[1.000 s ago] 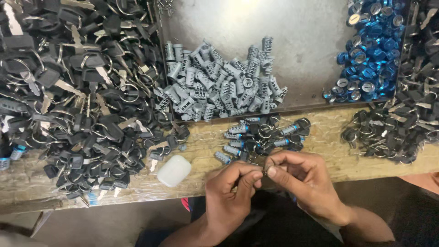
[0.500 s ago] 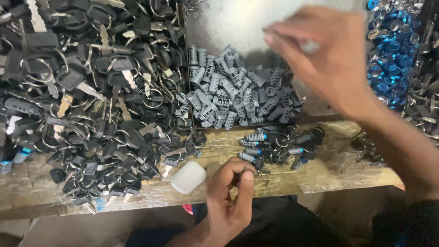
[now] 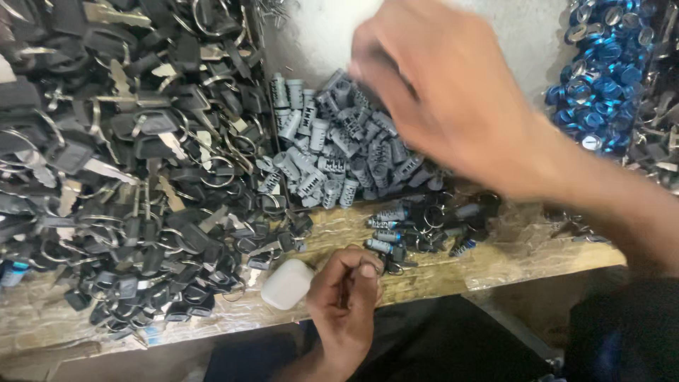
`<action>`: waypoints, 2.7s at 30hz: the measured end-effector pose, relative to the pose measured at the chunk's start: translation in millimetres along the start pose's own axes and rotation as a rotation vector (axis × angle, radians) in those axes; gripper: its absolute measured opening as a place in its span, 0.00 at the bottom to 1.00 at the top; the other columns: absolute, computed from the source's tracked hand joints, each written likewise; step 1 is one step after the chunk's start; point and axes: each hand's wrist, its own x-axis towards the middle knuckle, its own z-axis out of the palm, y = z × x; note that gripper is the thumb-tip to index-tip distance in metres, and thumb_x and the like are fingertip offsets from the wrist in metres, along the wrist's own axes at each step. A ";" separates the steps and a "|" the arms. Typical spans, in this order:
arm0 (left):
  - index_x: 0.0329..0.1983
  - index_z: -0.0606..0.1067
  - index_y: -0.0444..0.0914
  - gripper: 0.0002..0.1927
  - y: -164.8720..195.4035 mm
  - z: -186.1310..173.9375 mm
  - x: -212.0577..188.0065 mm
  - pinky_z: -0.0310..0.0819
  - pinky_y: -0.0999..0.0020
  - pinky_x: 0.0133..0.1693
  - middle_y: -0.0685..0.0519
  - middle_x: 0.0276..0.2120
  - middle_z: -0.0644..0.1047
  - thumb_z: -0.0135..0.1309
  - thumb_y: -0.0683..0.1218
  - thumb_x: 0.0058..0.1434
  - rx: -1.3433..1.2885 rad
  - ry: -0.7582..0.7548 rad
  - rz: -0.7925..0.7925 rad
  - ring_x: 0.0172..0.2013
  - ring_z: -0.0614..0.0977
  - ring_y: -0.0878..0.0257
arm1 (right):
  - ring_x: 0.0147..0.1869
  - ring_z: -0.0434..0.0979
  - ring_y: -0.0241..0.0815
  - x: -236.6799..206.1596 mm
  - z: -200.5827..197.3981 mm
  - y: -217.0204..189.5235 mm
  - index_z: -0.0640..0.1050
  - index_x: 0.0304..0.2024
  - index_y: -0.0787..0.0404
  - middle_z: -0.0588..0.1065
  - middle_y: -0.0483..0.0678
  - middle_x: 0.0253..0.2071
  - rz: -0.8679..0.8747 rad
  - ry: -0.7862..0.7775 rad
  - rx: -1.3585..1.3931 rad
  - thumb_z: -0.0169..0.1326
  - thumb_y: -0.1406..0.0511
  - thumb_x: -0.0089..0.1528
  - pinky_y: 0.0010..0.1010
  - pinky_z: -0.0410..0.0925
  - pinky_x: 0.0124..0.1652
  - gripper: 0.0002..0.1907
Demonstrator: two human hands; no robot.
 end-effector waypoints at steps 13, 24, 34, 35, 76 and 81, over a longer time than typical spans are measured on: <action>0.44 0.76 0.28 0.07 -17.5 34.7 -26.5 0.61 0.76 0.26 0.51 0.34 0.75 0.50 0.39 0.74 -0.003 -0.097 0.062 0.26 0.70 0.72 | 0.26 0.78 0.43 -230.0 69.1 -91.9 0.75 0.33 0.76 0.75 0.53 0.27 0.176 0.637 0.079 0.63 0.79 0.54 0.32 0.73 0.27 0.08; 0.41 0.78 0.26 0.07 -6.4 45.0 -27.2 0.64 0.74 0.22 0.49 0.27 0.76 0.52 0.37 0.70 -0.049 0.016 -0.065 0.20 0.71 0.71 | 0.28 0.79 0.45 -241.1 53.4 -81.2 0.77 0.39 0.74 0.77 0.55 0.31 0.137 0.565 0.207 0.66 0.77 0.55 0.30 0.73 0.29 0.13; 0.40 0.80 0.31 0.02 11.2 31.4 3.0 0.61 0.77 0.25 0.58 0.25 0.75 0.58 0.36 0.65 0.623 -0.283 0.239 0.23 0.71 0.74 | 0.37 0.82 0.46 -231.2 34.0 -59.9 0.78 0.44 0.73 0.79 0.55 0.38 0.130 0.337 0.412 0.62 0.77 0.58 0.31 0.75 0.36 0.12; 0.39 0.81 0.31 0.02 12.0 30.2 5.5 0.59 0.76 0.25 0.58 0.24 0.74 0.59 0.36 0.65 0.604 -0.324 0.191 0.22 0.70 0.74 | 0.37 0.82 0.46 -231.2 32.8 -56.9 0.78 0.44 0.73 0.78 0.54 0.38 0.137 0.338 0.451 0.62 0.76 0.59 0.32 0.75 0.36 0.12; 0.41 0.76 0.27 0.05 -37.8 -5.2 -38.2 0.56 0.74 0.24 0.54 0.27 0.73 0.53 0.36 0.71 -0.170 -0.021 -0.055 0.23 0.65 0.73 | 0.37 0.84 0.40 -101.0 26.8 -32.6 0.79 0.49 0.65 0.82 0.55 0.43 -0.068 0.185 0.136 0.62 0.71 0.65 0.24 0.76 0.31 0.10; 0.39 0.73 0.27 0.04 -37.0 -9.3 -31.2 0.55 0.75 0.23 0.49 0.31 0.74 0.50 0.35 0.70 -0.239 -0.067 -0.016 0.23 0.66 0.73 | 0.36 0.80 0.39 -124.7 -19.9 11.6 0.83 0.48 0.68 0.81 0.53 0.39 0.370 0.148 -0.118 0.61 0.72 0.72 0.26 0.70 0.36 0.04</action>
